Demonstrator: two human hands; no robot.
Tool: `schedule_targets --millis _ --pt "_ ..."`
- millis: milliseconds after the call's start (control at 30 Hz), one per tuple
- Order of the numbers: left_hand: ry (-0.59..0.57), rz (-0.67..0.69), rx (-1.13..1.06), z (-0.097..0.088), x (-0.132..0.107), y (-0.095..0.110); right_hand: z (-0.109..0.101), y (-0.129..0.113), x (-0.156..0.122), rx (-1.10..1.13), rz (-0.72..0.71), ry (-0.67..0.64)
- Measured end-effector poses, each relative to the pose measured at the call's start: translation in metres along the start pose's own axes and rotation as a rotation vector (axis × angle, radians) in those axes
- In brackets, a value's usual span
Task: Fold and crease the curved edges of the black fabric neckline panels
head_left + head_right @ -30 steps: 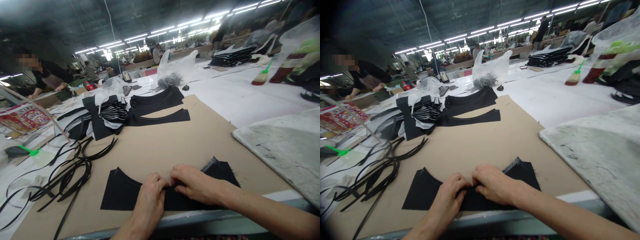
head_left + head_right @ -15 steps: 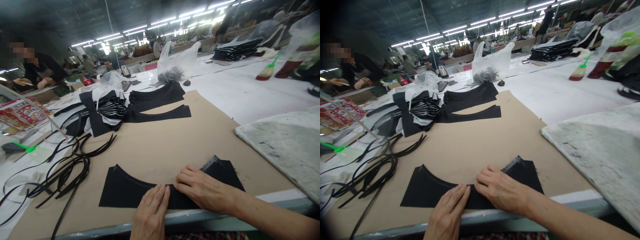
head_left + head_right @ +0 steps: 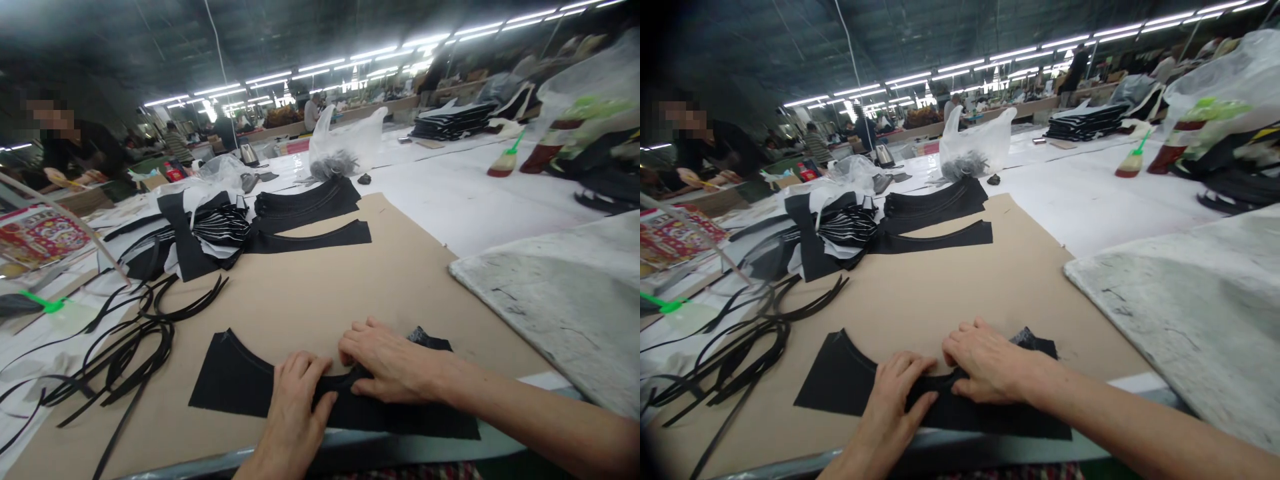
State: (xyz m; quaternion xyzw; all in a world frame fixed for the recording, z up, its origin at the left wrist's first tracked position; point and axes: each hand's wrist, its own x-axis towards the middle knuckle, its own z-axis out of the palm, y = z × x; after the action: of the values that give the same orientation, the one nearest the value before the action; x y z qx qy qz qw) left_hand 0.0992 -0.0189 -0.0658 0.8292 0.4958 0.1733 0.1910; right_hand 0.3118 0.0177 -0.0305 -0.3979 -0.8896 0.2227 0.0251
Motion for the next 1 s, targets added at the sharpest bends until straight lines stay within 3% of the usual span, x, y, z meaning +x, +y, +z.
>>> schedule_targets --millis 100,200,467,667,833,1000 --pt "-0.095 -0.036 -0.077 0.000 0.013 0.016 -0.003 0.002 0.000 0.008 0.004 -0.045" --pt "-0.116 -0.031 -0.121 0.001 0.021 0.024 -0.003 0.005 -0.001 0.031 0.008 -0.054" --pt "-0.145 -0.046 -0.198 0.006 0.025 0.027 0.003 0.016 -0.011 0.151 0.007 0.010" --pt "-0.150 0.012 -0.107 0.008 0.023 0.030 0.008 0.020 -0.023 0.215 -0.061 0.071" --pt "-0.055 0.180 0.043 0.022 0.008 0.023 0.017 0.023 -0.031 0.116 -0.151 0.145" --pt "0.225 0.401 0.292 0.051 -0.023 0.002 0.027 0.025 -0.035 -0.073 -0.255 0.182"
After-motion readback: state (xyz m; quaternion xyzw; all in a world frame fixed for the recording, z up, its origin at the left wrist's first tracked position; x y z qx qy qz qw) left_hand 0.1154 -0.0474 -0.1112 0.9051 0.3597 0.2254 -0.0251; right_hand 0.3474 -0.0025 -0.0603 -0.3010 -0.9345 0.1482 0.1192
